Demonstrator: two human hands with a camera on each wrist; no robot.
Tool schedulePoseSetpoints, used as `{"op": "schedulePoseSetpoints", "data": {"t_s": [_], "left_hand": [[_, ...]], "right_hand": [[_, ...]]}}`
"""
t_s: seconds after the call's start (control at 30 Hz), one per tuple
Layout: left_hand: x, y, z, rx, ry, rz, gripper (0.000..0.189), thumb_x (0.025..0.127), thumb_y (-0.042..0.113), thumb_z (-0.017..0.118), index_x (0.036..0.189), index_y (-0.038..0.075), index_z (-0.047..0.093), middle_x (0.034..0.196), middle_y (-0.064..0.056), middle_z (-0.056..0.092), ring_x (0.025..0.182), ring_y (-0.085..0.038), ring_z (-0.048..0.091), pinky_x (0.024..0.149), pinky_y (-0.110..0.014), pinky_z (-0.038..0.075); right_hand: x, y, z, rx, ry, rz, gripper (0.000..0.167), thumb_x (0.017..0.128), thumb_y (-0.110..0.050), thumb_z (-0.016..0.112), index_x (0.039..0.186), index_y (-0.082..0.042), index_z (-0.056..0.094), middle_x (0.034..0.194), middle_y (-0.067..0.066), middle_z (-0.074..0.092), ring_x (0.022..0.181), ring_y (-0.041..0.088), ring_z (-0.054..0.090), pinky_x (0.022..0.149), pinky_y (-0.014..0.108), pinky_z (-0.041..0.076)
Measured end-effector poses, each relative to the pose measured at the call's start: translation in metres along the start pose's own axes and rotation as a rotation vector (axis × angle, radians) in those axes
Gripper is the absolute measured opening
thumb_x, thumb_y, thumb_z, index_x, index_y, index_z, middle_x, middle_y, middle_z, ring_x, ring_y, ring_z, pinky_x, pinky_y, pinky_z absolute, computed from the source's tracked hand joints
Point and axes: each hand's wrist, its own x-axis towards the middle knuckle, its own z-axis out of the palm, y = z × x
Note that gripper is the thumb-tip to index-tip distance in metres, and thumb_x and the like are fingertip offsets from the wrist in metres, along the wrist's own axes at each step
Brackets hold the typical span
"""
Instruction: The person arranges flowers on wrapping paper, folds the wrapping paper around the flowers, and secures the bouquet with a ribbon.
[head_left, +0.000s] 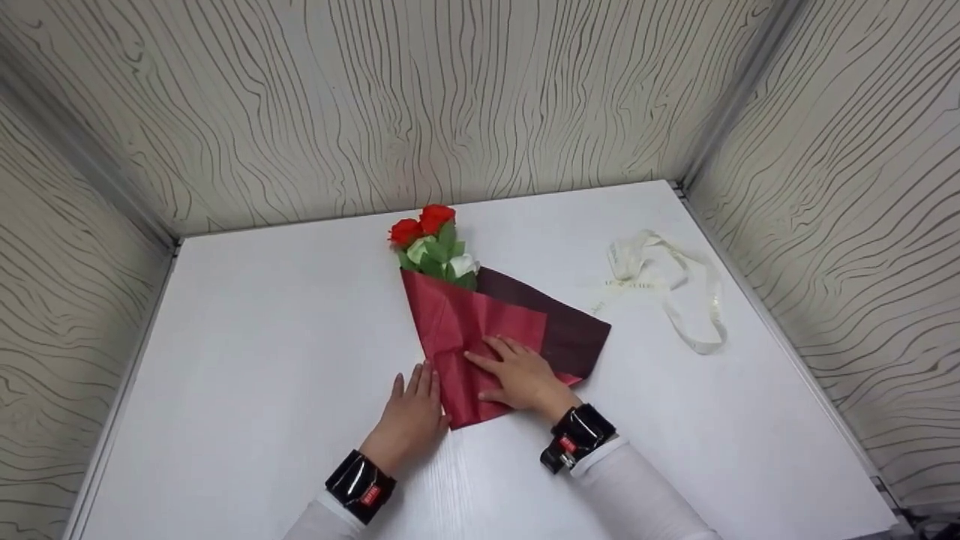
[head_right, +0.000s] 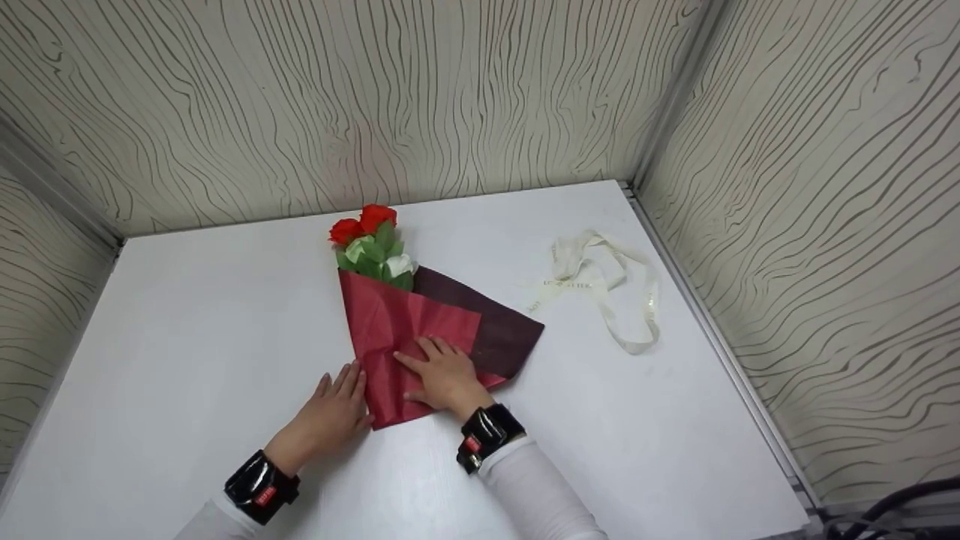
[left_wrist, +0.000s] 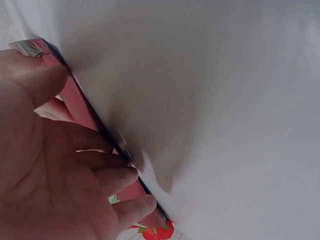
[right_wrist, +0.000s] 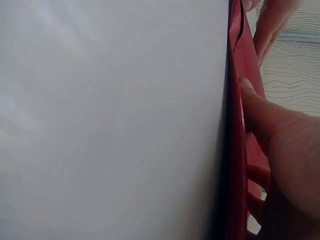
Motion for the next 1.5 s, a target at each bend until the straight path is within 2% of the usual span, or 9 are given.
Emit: {"op": "schedulePoseSetpoints", "data": {"t_s": [0.3,0.5,0.63,0.9,1.07,1.13,1.2,1.33,1.5], "left_hand": [[0.002,-0.007,-0.002,-0.157,-0.06,0.008,0.074,0.095,0.041,0.06,0.144,-0.01,0.039,0.151,-0.027,0.034,0.14,-0.042,0.03,0.11,-0.06,0.025],[0.003,-0.009,-0.002,-0.167,-0.034,0.027,0.082,0.091,0.048,0.065,0.142,-0.011,0.041,0.148,-0.028,0.037,0.138,-0.043,0.033,0.11,-0.061,0.025],[0.004,-0.01,0.001,-0.175,-0.028,0.013,0.086,0.088,0.051,0.067,0.143,-0.011,0.041,0.149,-0.027,0.037,0.139,-0.042,0.032,0.11,-0.061,0.024],[0.007,-0.007,0.001,-0.185,0.027,0.003,0.086,0.082,0.047,0.072,0.138,-0.012,0.046,0.141,-0.028,0.045,0.133,-0.043,0.039,0.109,-0.062,0.025],[0.01,-0.015,-0.001,-0.242,0.028,0.012,0.09,0.077,0.056,0.076,0.137,-0.006,0.051,0.138,-0.021,0.05,0.13,-0.037,0.043,0.109,-0.06,0.028],[0.011,-0.019,-0.003,-0.283,0.024,0.011,0.084,0.079,0.057,0.075,0.134,-0.003,0.055,0.134,-0.017,0.053,0.128,-0.035,0.045,0.109,-0.06,0.028],[0.012,-0.022,-0.005,-0.312,0.038,0.022,0.068,0.084,0.054,0.071,0.124,-0.001,0.062,0.125,-0.015,0.057,0.124,-0.034,0.048,0.108,-0.06,0.03],[0.015,-0.027,-0.008,-0.316,0.11,0.07,0.038,0.09,0.038,0.071,0.102,0.003,0.068,0.101,-0.009,0.061,0.11,-0.03,0.057,0.104,-0.058,0.037],[0.03,-0.034,-0.006,-0.288,0.208,0.106,0.027,0.091,0.027,0.071,0.102,0.002,0.065,0.094,-0.007,0.056,0.094,-0.027,0.06,0.091,-0.045,0.049]], "right_hand": [[-0.001,0.002,0.001,-0.001,0.024,-0.02,0.067,0.092,-0.053,0.062,0.151,-0.029,0.041,0.153,0.015,0.035,0.14,0.039,0.031,0.109,0.055,0.032],[-0.001,0.002,0.003,-0.005,0.018,-0.013,0.067,0.092,-0.054,0.061,0.151,-0.03,0.04,0.153,0.015,0.034,0.141,0.038,0.029,0.109,0.054,0.031],[-0.001,0.002,0.003,-0.004,0.011,-0.01,0.067,0.092,-0.054,0.061,0.151,-0.03,0.04,0.154,0.014,0.034,0.142,0.038,0.028,0.11,0.054,0.03],[-0.001,0.001,0.001,-0.006,0.02,-0.015,0.067,0.091,-0.052,0.063,0.151,-0.029,0.041,0.153,0.016,0.035,0.14,0.039,0.03,0.109,0.055,0.032],[-0.004,0.0,0.003,-0.004,0.019,-0.013,0.067,0.091,-0.052,0.063,0.151,-0.029,0.042,0.153,0.016,0.035,0.14,0.039,0.03,0.109,0.054,0.031],[-0.006,-0.002,0.004,-0.007,0.014,-0.009,0.067,0.091,-0.052,0.064,0.15,-0.029,0.042,0.152,0.015,0.035,0.14,0.038,0.03,0.109,0.054,0.031],[-0.009,-0.003,0.004,-0.011,0.005,-0.004,0.067,0.09,-0.051,0.066,0.15,-0.03,0.043,0.152,0.014,0.036,0.14,0.037,0.031,0.109,0.054,0.032],[-0.014,-0.008,0.003,-0.018,0.004,-0.006,0.069,0.086,-0.05,0.071,0.147,-0.029,0.047,0.148,0.013,0.04,0.135,0.035,0.037,0.104,0.054,0.038],[-0.013,-0.01,0.0,-0.007,0.026,0.01,0.079,0.078,-0.051,0.078,0.145,-0.025,0.046,0.142,0.011,0.045,0.129,0.033,0.042,0.099,0.055,0.041]]}}
